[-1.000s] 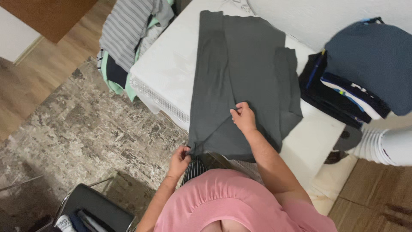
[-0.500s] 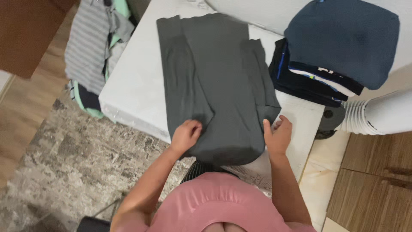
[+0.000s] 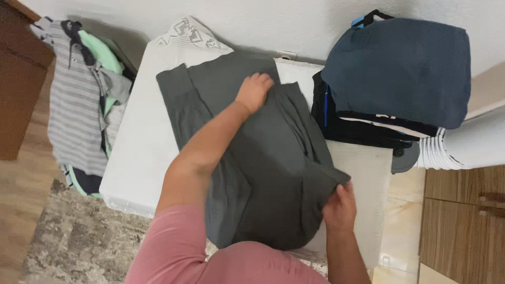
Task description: The person folds a black vest, a pair of blue pants, a grey t-shirt, and a striped shirt by hand on a white table, then places each folded item onto a stack of clothes.
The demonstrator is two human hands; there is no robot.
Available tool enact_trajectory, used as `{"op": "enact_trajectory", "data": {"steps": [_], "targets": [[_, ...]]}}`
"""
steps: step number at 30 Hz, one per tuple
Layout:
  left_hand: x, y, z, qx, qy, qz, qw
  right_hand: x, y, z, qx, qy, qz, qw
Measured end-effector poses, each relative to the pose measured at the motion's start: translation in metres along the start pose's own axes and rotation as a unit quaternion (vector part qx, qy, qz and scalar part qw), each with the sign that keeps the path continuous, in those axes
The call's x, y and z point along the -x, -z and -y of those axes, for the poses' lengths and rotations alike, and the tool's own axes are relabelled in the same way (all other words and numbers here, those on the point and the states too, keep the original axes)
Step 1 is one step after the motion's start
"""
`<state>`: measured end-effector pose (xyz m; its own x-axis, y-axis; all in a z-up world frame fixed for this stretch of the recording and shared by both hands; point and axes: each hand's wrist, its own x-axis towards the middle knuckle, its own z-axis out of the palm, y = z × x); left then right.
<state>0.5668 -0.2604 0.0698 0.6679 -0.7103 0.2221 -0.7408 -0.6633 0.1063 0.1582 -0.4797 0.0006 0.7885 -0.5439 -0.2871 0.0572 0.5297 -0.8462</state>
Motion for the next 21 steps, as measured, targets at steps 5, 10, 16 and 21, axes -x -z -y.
{"op": "enact_trajectory", "data": {"steps": [5,10,16,21], "targets": [[-0.062,-0.029,0.034,-0.092,-0.118,0.042,0.988,0.018,-0.035,0.005,-0.128,-0.247,-0.014,0.961],[-0.09,-0.071,0.057,-0.179,-0.238,0.086,0.951,0.017,-0.064,0.021,0.069,-0.33,-0.003,0.941],[-0.095,-0.038,0.061,-0.07,-0.194,0.185,0.961,0.023,-0.121,0.079,0.19,-0.178,-0.061,0.964],[-0.087,0.008,0.061,-0.047,-0.175,0.241,0.953,0.019,-0.097,0.065,0.26,-0.028,-0.026,0.965]]}}
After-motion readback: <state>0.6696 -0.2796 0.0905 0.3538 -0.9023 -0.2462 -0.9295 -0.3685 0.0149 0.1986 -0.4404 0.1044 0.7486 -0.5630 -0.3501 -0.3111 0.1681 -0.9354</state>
